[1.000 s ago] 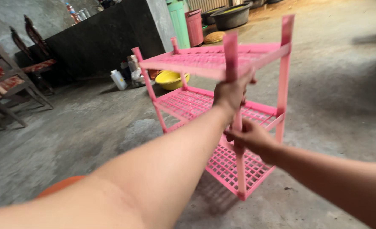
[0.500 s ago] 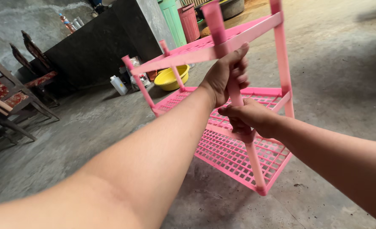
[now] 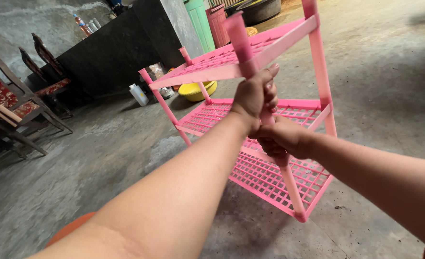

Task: The person assembles a pink plastic three-tier rack by inserting vertical poles into the shelf frames and securing them. The person repeatedly lifts, rotates, and aligns the rack to connect all parts.

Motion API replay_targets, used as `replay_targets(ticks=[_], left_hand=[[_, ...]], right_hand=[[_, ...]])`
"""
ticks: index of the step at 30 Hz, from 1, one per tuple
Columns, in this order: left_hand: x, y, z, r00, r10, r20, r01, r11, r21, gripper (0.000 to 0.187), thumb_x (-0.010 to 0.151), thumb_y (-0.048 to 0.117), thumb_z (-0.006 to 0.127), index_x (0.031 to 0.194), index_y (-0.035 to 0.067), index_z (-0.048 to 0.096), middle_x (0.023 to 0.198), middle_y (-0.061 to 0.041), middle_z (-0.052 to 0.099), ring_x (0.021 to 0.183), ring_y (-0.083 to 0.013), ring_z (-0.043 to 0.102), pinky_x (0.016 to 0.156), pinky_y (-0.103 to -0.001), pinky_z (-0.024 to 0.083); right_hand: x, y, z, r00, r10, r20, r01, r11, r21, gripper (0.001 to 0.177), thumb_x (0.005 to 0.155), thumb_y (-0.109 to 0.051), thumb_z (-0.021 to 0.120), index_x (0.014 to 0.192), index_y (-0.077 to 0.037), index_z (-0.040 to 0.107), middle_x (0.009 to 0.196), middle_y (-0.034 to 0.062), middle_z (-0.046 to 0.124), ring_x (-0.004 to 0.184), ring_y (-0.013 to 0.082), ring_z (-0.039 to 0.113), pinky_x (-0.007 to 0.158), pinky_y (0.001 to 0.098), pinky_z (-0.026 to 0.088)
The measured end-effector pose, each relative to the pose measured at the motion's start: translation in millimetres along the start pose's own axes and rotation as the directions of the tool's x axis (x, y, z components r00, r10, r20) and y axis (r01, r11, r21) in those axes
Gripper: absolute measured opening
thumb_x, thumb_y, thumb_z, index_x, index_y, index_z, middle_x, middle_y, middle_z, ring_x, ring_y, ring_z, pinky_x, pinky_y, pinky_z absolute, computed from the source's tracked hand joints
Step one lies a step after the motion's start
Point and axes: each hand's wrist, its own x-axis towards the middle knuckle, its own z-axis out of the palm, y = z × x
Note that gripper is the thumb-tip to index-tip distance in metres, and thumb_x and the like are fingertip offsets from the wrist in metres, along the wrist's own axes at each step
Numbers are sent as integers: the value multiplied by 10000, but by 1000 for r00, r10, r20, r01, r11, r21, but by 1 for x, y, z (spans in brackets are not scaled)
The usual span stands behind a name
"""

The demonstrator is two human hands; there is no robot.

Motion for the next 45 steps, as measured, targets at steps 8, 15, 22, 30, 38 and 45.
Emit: replay_targets(ticks=[8,15,22,30,38,45], left_hand=[[-9,12,-10,999,20,-27,-21,999,-29,434,915,392,694,658,170,425,519,37,364,438,-114,386,461,-308,346],[-29,-7,21,859,170,-483,-144,985,91,437,852,323,784,616,153,459,484,43,412,379,-101,371,402,-323,298],[-51,-1,3,985,-96,-141,88,994,-59,364,855,208,642,587,199,396,476,77,299,397,-85,297,403,-314,277],[-47,2,-3,988,31,-148,-42,997,-72,428,878,199,680,591,204,363,487,64,314,414,-85,303,444,-295,287],[-46,-17,-13,958,110,-263,-125,991,-40,353,886,259,685,636,190,445,474,62,356,372,-91,326,376,-309,252],[-6,93,-103,963,147,-224,-175,978,-111,434,869,305,635,582,254,313,476,96,273,385,-90,271,400,-298,254]], right_hand=[[1,-10,19,975,-56,-215,14,981,-192,391,833,-236,729,571,-77,486,498,49,499,416,181,485,413,351,377],[-10,19,52,664,-481,-573,36,786,-618,222,827,-305,767,795,-90,720,624,70,638,586,173,589,544,395,455],[-7,27,41,928,-118,-352,79,989,-122,285,864,-200,692,681,-31,554,563,76,557,457,192,525,436,370,419],[-1,26,41,926,-164,-339,106,977,-184,235,843,-137,684,649,-53,583,562,64,592,461,173,569,441,336,474],[2,30,39,991,1,-133,-38,959,-279,347,870,-309,726,755,-14,583,597,85,585,510,209,579,490,371,461],[4,0,2,475,-866,-159,450,394,-801,742,776,-406,879,1303,-7,541,1150,179,536,1075,300,546,943,410,462]])
